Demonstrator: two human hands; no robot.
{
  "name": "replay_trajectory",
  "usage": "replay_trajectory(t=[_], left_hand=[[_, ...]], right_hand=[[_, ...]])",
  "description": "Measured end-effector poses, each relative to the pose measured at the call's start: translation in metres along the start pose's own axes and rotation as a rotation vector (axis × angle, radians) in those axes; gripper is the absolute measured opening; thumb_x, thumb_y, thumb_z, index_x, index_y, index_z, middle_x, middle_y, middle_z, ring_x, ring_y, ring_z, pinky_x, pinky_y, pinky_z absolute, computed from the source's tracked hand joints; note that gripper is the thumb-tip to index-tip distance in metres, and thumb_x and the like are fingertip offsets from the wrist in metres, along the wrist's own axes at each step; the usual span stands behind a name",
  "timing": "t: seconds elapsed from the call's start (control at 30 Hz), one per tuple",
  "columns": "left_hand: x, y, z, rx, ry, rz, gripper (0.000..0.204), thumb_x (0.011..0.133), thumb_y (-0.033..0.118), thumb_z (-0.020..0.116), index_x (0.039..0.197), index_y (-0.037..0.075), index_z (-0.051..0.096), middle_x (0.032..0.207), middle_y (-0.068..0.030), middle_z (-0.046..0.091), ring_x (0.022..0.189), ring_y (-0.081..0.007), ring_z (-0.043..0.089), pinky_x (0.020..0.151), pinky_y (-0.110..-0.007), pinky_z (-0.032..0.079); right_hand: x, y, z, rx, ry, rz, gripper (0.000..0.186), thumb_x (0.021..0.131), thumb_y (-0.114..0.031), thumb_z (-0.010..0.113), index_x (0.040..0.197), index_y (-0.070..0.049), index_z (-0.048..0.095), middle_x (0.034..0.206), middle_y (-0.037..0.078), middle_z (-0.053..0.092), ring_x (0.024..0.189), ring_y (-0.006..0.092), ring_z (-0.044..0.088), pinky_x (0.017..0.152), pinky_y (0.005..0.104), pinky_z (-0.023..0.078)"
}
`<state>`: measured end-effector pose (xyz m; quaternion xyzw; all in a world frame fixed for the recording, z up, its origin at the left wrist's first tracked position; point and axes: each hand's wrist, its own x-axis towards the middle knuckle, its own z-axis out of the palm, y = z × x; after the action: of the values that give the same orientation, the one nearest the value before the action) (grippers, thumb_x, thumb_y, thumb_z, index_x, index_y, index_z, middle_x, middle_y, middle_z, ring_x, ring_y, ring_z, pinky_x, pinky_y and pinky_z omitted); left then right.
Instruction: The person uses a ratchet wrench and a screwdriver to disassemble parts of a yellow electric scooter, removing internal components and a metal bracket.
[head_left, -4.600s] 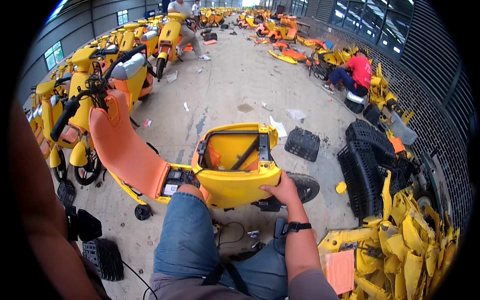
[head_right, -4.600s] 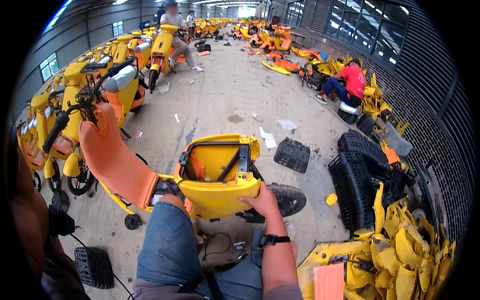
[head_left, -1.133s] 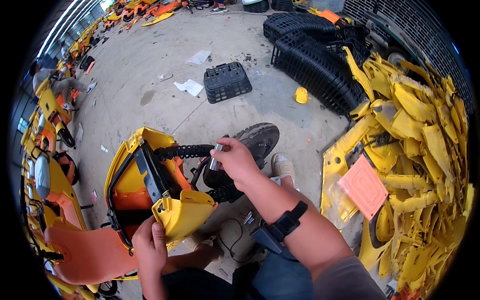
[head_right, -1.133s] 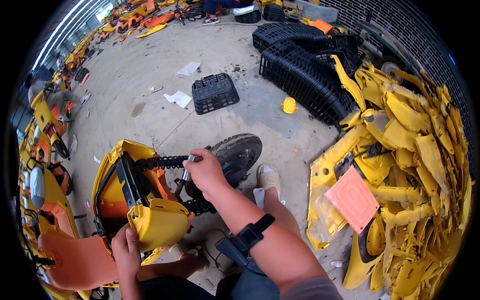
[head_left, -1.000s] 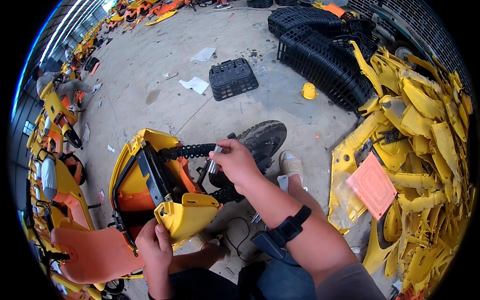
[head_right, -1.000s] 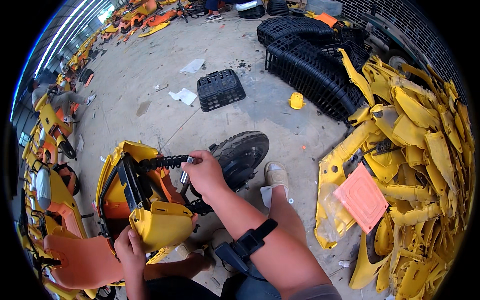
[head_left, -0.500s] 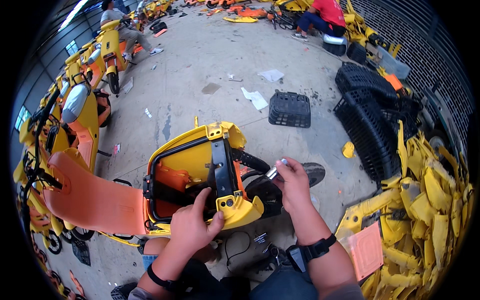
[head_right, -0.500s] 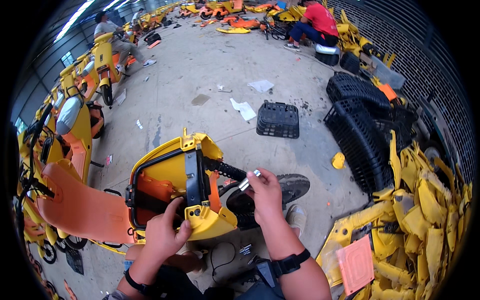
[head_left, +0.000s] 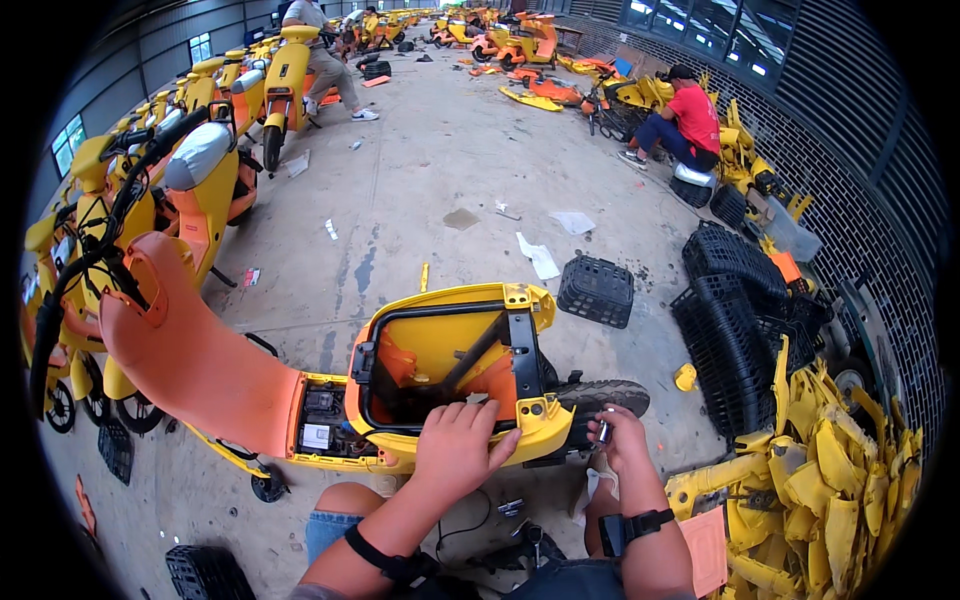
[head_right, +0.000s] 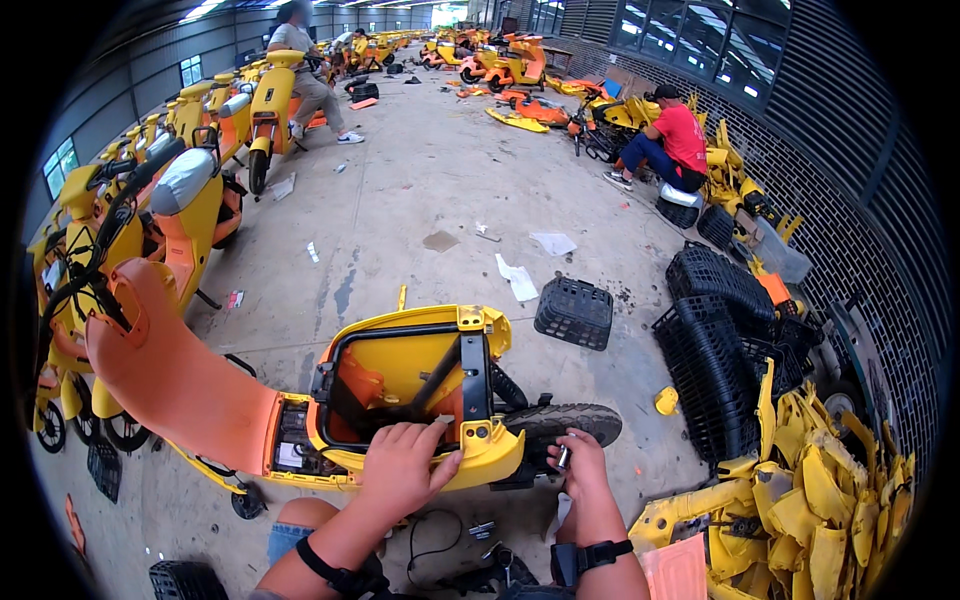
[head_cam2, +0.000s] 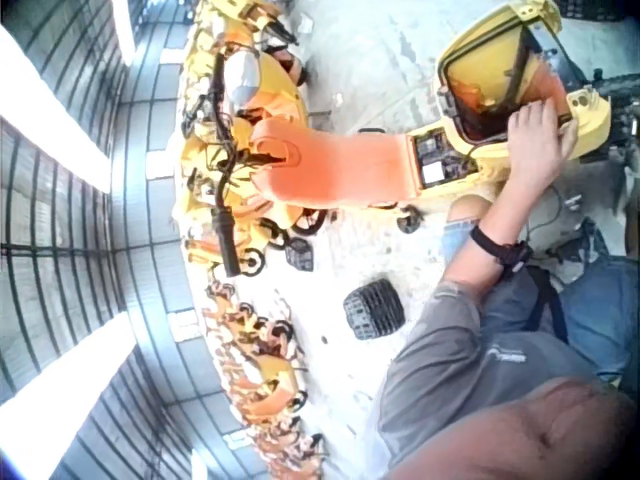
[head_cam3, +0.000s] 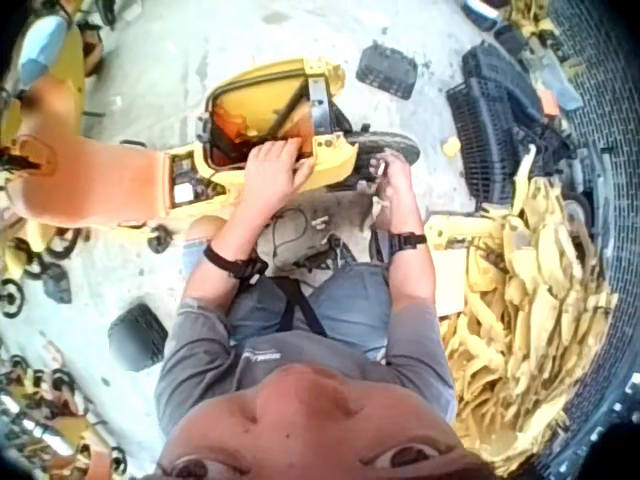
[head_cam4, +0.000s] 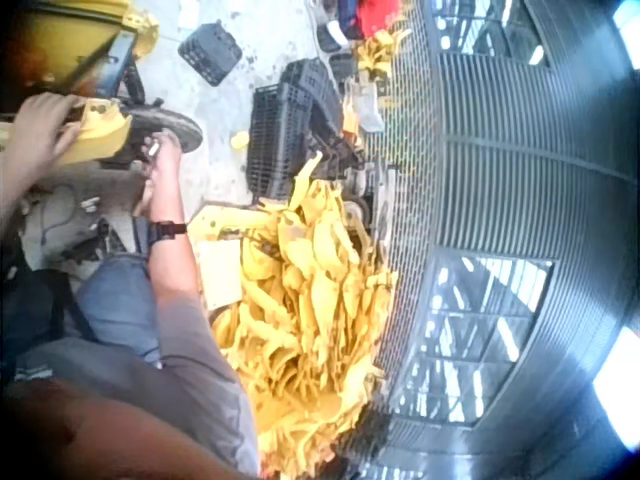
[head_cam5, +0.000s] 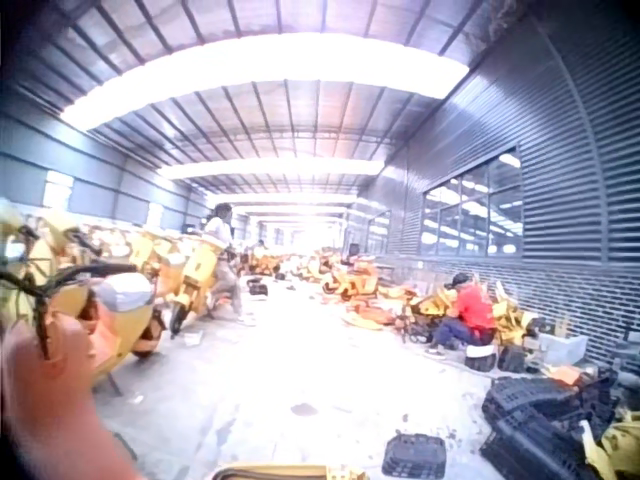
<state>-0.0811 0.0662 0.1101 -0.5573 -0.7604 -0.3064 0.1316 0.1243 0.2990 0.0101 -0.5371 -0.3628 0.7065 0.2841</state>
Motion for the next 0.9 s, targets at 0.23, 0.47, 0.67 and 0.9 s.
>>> replay_trajectory(t=[0.23, 0.47, 0.67, 0.9], left_hand=[[-0.028, -0.037, -0.026, -0.091, 0.167, -0.079, 0.027, 0.092, 0.025, 0.069, 0.110, 0.005, 0.069, 0.103, -0.0113, 0.068, 0.110, -0.0326, 0.060, 0.102, -0.048, 0.042], [-0.044, -0.075, -0.040, -0.093, 0.032, -0.254, 0.023, 0.100, 0.024, 0.061, 0.108, 0.005, 0.071, 0.107, -0.0104, 0.071, 0.113, -0.0316, 0.061, 0.108, -0.052, 0.039], [-0.052, -0.085, -0.043, -0.184, -0.133, -0.273, 0.029, 0.102, 0.030, 0.058, 0.107, 0.006, 0.073, 0.104, -0.0105, 0.073, 0.108, -0.0311, 0.066, 0.115, -0.057, 0.033], [-0.050, -0.086, -0.042, -0.176, -0.148, -0.249, 0.028, 0.102, 0.029, 0.059, 0.106, 0.006, 0.073, 0.102, -0.0100, 0.074, 0.101, -0.0305, 0.067, 0.111, -0.054, 0.038]], right_hand=[[0.003, 0.069, -0.029, -0.751, -0.238, -0.035, 0.040, 0.089, -0.002, 0.065, 0.127, 0.003, 0.059, 0.086, 0.013, 0.067, 0.067, 0.0185, 0.067, 0.054, 0.0332, 0.052], [0.007, 0.176, -0.039, -1.676, -0.443, -0.195, 0.034, 0.080, -0.018, 0.069, 0.111, -0.007, 0.075, 0.111, 0.020, 0.073, 0.107, 0.0387, 0.069, 0.094, 0.0446, 0.054], [0.004, 0.227, -0.022, -1.664, -0.345, -0.264, 0.031, 0.084, -0.025, 0.072, 0.109, -0.007, 0.075, 0.111, 0.019, 0.073, 0.106, 0.0372, 0.070, 0.093, 0.0454, 0.055], [-0.027, 0.329, 0.003, -1.598, -0.102, 0.042, 0.052, 0.087, -0.040, 0.075, 0.118, 0.001, 0.066, 0.119, 0.024, 0.070, 0.114, 0.0411, 0.066, 0.098, 0.0485, 0.053]])
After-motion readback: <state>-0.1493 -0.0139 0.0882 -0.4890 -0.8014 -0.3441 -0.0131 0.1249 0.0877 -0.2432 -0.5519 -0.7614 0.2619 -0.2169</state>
